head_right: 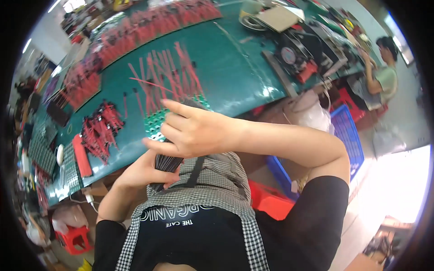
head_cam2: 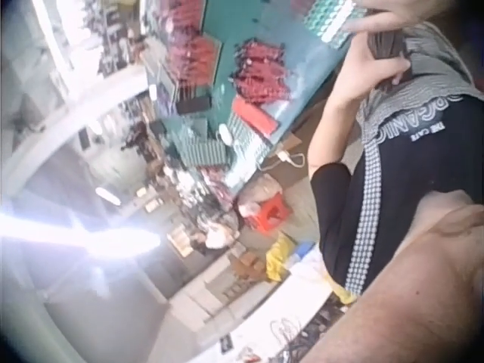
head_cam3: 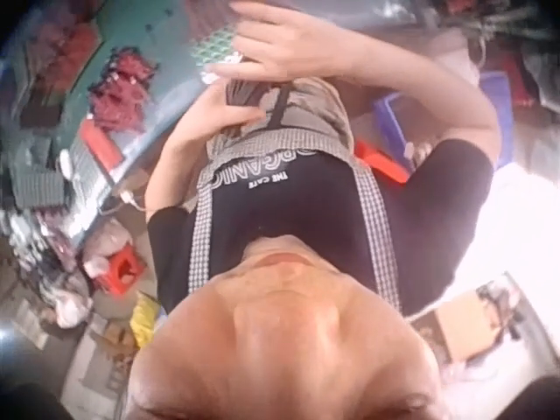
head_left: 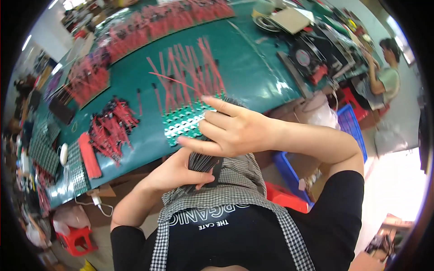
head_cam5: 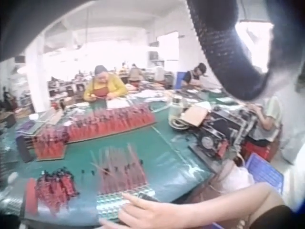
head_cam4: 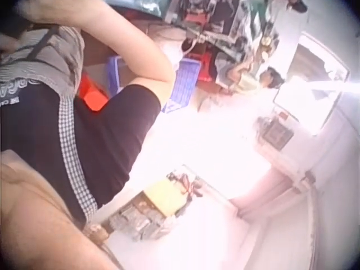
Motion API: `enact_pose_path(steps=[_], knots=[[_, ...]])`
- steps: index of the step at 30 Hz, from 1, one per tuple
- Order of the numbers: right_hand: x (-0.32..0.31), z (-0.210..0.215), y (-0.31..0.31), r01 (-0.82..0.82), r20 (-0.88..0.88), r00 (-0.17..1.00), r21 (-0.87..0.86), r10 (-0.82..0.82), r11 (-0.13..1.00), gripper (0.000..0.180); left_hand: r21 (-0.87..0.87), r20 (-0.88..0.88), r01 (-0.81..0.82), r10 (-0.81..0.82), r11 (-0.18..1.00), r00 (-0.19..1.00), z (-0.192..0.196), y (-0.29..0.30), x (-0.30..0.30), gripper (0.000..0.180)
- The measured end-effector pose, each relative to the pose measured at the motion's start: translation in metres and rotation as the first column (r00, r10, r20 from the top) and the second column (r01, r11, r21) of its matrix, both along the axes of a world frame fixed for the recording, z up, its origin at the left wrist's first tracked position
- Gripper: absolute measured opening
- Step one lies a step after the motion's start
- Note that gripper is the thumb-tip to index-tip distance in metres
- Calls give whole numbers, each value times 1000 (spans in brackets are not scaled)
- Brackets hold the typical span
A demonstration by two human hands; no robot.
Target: The person places circuit boards on the work table, retrieves bundles of wires, and inserts the wires into the circuit board holes by hand.
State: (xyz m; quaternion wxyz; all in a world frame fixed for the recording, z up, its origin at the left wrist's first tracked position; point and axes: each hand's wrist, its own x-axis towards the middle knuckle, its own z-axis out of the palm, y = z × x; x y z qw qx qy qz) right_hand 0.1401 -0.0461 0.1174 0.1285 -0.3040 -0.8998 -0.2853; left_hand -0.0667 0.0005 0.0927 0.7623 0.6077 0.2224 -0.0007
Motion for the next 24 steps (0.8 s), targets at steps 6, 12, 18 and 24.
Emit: enact_pose_path(steps=[6,12,18,24], knots=[[58,-34,-44,102,-338,851,-643,-401,759,28,-464,106,261,-239,846,965,-6,19,53,78],[134,-26,-34,-485,-285,-214,-799,-934,355,17,-602,242,126,29,788,970,-34,36,76,72],[240,-76,27,-564,-44,-223,-809,-974,166,14,-407,173,22,54,913,983,-44,31,54,42],[234,-67,41,-307,28,-200,-951,-979,36,24,-207,133,-422,453,883,882,-56,40,-19,40]])
